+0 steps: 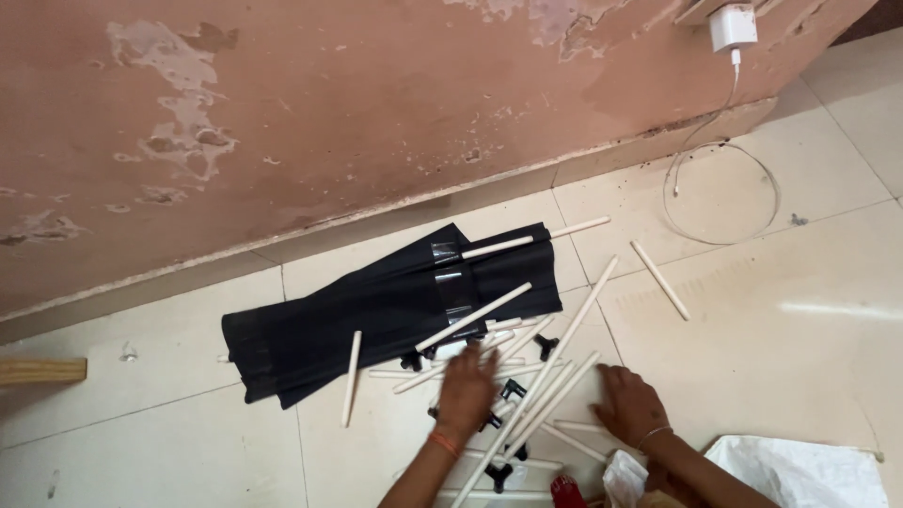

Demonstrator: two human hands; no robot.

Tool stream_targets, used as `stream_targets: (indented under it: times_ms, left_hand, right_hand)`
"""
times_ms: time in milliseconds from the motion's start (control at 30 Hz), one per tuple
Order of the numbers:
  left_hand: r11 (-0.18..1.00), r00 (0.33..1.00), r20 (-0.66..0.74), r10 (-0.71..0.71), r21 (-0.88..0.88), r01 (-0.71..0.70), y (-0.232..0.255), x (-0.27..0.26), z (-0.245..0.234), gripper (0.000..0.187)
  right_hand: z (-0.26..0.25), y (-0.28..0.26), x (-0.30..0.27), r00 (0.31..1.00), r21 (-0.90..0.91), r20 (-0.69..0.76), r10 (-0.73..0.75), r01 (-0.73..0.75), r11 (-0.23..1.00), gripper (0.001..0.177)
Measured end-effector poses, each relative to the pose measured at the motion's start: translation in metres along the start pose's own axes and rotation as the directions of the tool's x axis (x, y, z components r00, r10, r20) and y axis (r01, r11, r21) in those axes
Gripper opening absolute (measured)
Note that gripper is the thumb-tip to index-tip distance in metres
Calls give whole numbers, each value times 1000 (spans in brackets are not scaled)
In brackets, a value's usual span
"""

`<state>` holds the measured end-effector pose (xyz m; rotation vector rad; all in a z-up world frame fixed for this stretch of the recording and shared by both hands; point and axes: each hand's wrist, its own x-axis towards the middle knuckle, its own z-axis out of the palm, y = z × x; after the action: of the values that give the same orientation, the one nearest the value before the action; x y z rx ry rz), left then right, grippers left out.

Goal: The person assembles a clothes drying rack by connecting white plastic poles with black connectors. They insert poles into joints, align sections, and build the frame structure on the floor.

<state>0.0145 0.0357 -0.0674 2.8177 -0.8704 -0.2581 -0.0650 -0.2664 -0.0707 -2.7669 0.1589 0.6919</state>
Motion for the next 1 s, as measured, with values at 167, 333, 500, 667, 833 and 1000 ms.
stream_targets:
  times_ms: [167, 333, 500, 667, 833, 1000]
  left_hand:
    - [946, 945, 167, 280, -218, -242, 61, -27, -4, 80]
    - [910, 887, 229, 400, 18, -415, 63, -29, 8, 48]
    - [879, 874, 336, 352, 202, -432, 41, -17, 20, 45]
    - [846, 898, 267, 349, 324, -425, 10, 1, 17, 46]
    - [856, 932, 258, 254, 388, -341, -20, 25, 7, 38]
    - [900, 970, 160, 184, 370, -232, -44, 34, 4, 31]
  right_hand:
    - [3, -16, -12, 992, -30, 57, -113, 115, 993, 98]
    - [23, -15, -1, 974, -128, -41, -223, 216, 968, 73]
    - [41, -10, 32, 944, -183, -126, -306, 281, 942, 34]
    - [39, -16, 66, 886, -179, -192, -421, 390, 903, 34]
    - [22, -41, 87, 881, -228, -145, -450, 413, 882, 31]
    - [-10, -81, 74, 966, -238, 24, -259, 257, 937, 49]
